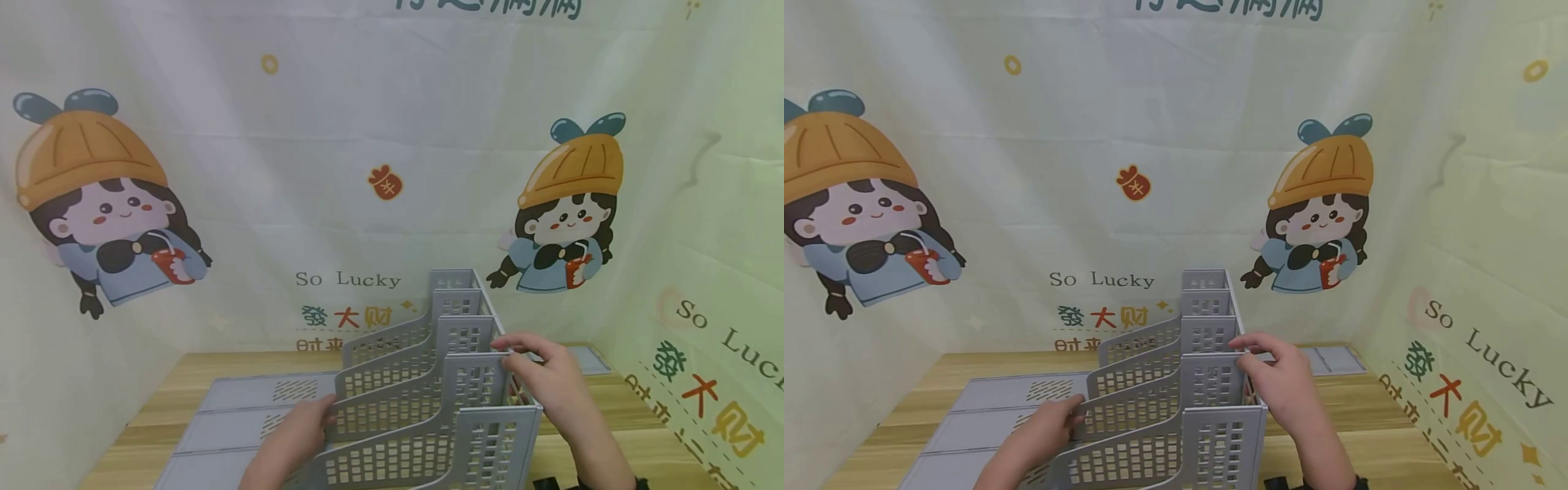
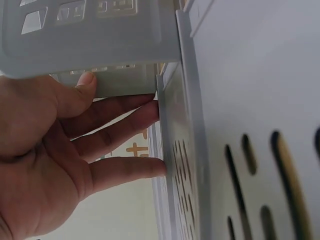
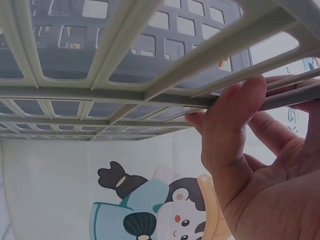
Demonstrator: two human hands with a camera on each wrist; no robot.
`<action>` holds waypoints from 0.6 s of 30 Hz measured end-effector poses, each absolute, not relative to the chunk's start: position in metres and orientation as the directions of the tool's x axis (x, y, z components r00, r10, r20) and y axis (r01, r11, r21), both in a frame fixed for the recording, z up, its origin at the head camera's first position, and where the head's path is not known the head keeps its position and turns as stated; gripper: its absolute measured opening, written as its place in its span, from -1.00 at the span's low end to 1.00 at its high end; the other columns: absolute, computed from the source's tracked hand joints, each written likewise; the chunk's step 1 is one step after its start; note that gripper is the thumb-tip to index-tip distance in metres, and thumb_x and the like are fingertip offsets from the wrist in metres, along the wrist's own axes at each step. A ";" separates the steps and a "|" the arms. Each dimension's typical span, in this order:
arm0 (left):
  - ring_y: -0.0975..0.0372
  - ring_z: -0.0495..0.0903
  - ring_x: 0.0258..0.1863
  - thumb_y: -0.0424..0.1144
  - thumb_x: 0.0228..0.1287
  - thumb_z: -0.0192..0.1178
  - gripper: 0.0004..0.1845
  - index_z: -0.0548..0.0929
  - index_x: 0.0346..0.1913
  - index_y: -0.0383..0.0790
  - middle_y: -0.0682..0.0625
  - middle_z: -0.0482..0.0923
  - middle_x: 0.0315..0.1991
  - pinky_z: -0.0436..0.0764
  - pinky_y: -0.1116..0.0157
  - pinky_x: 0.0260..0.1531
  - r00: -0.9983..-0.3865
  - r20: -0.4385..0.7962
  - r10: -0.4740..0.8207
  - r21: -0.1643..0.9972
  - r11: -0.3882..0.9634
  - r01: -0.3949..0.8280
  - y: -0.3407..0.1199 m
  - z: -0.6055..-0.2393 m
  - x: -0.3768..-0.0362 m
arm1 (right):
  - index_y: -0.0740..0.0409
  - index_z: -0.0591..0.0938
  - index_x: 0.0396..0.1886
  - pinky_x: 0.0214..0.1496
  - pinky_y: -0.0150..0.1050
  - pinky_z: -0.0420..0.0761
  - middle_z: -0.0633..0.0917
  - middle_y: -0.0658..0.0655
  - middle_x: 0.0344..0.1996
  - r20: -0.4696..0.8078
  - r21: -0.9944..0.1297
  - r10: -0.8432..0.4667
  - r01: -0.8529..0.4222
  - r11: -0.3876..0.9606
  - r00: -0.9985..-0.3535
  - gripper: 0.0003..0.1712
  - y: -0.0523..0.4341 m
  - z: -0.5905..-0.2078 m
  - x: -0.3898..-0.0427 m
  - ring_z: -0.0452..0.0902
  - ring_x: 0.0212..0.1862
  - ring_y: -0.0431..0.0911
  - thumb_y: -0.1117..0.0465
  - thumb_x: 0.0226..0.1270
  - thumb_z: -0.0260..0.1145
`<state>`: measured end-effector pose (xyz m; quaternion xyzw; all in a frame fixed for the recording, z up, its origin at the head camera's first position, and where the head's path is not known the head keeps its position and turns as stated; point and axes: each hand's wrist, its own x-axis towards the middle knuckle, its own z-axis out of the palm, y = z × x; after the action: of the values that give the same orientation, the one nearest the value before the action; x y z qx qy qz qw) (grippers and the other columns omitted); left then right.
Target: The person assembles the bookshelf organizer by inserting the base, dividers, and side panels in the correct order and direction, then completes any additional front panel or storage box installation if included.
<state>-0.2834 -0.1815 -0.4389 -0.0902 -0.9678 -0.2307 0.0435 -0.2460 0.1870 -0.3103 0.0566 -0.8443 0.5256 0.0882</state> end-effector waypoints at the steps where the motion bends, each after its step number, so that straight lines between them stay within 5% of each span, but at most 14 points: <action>1: 0.20 0.67 -0.27 -0.37 0.41 0.28 -0.78 0.68 0.06 -0.18 0.00 0.74 -0.26 0.74 0.03 -0.11 -0.982 0.118 0.150 0.439 0.879 0.187 -0.182 -0.439 -0.284 | 0.11 0.76 0.18 -0.32 -0.23 0.58 0.70 0.25 0.22 0.203 -0.879 -0.002 -0.183 0.440 -0.979 -0.65 0.186 -0.310 -0.246 0.61 0.17 0.11 0.26 0.48 0.29; 6: 0.22 0.67 -0.30 -0.42 0.33 0.32 -0.71 0.68 0.08 -0.17 0.01 0.73 -0.30 0.74 0.06 -0.18 -0.991 0.078 0.112 0.435 0.890 0.135 -0.181 -0.441 -0.284 | 0.08 0.77 0.15 -0.25 -0.24 0.60 0.73 0.20 0.16 0.209 -0.874 -0.008 -0.191 0.447 -0.978 -0.66 0.186 -0.310 -0.246 0.61 0.13 0.06 0.24 0.46 0.29; 11: 0.27 0.60 -0.39 -0.39 -0.01 0.55 -0.63 0.77 -0.10 -0.07 0.10 0.73 -0.38 0.69 0.12 -0.24 -0.994 0.085 0.063 0.423 0.901 0.093 -0.183 -0.444 -0.284 | 0.09 0.78 0.15 -0.16 -0.26 0.61 0.72 0.18 0.21 0.209 -0.871 -0.011 -0.191 0.453 -0.978 -0.67 0.185 -0.309 -0.244 0.55 0.24 0.05 0.25 0.47 0.29; 15: 0.23 0.59 -0.42 -0.36 -0.27 0.65 -0.62 0.78 -0.27 -0.10 0.09 0.70 -0.45 0.69 0.09 -0.19 -0.999 0.041 0.009 0.410 0.912 0.025 -0.186 -0.442 -0.281 | 0.12 0.78 0.13 -0.25 -0.24 0.66 0.72 0.22 0.16 0.205 -0.885 -0.038 -0.201 0.420 -0.978 -0.68 0.186 -0.308 -0.242 0.63 -0.09 -0.09 0.27 0.45 0.30; 18: 0.21 0.60 -0.43 -0.37 -0.24 0.63 -0.67 0.76 -0.32 -0.15 0.07 0.68 -0.48 0.71 0.09 -0.19 -0.999 -0.006 0.046 0.447 0.894 0.038 -0.190 -0.439 -0.278 | 0.16 0.75 0.15 -0.37 -0.18 0.67 0.70 0.23 0.15 0.198 -0.893 -0.085 -0.215 0.394 -0.977 -0.67 0.190 -0.308 -0.241 0.61 -0.28 -0.14 0.27 0.46 0.30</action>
<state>-0.2778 -0.1904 -0.4390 -0.0217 -0.9731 -0.2294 -0.0084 -0.2409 0.1901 -0.3076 0.0899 -0.8328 0.5429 0.0600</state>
